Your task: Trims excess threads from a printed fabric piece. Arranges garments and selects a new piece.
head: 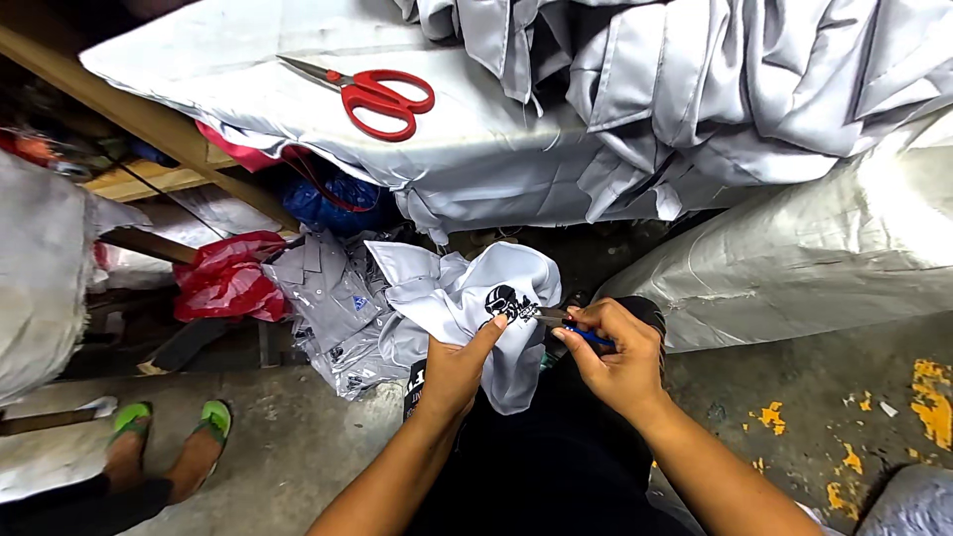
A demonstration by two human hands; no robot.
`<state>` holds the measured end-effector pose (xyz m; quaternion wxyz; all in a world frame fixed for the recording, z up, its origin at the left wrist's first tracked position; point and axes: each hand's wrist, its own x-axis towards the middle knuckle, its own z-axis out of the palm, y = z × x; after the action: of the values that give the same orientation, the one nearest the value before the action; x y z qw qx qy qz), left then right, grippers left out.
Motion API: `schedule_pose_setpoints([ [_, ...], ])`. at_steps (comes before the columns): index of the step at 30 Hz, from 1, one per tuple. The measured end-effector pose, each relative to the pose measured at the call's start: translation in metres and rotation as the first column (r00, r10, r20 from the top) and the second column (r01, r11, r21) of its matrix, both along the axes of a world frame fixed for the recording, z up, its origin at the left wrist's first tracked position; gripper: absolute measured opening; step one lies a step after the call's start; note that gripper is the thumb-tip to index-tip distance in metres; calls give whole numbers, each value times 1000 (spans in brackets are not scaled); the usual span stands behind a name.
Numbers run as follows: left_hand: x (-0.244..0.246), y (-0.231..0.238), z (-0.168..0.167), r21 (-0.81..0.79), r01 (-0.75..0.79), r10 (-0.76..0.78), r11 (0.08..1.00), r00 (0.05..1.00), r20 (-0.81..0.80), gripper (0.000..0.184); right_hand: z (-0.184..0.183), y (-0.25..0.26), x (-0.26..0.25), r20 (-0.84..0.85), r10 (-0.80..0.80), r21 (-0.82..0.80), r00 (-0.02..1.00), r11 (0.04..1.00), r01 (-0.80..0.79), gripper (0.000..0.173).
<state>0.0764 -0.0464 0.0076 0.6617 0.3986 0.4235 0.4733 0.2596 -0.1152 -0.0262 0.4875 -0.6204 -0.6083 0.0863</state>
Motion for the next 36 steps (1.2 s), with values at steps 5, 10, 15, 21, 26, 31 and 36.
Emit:
schedule_pose_setpoints([
  [5,0,-2,1,-18,3,-4,1000,1000,-15,29,-3,1,-2,64,9,52,998,999,-13,22],
  [10,1,-2,-1,-7,4,-4,1000,1000,-16,28,2,-1,-2,28,72,-7,997,997,-72,25],
  [15,0,-1,-2,15,-9,10,1000,999,-38,28,6,-4,2,-29,56,-30,998,998,-57,26],
  [21,1,-1,-1,17,-5,6,1000,999,-47,28,7,-4,6,12,37,-79,999,996,-36,26],
  [26,0,-1,0,15,-7,8,1000,999,-47,27,8,-4,9,23,32,-78,999,997,-30,26],
  [31,1,-1,0,21,-9,10,1000,999,-51,29,11,-4,9,74,21,-76,997,997,-15,26],
  [36,1,-2,-1,36,-6,8,999,998,-59,29,9,-3,7,168,-6,-11,986,1000,8,25],
])
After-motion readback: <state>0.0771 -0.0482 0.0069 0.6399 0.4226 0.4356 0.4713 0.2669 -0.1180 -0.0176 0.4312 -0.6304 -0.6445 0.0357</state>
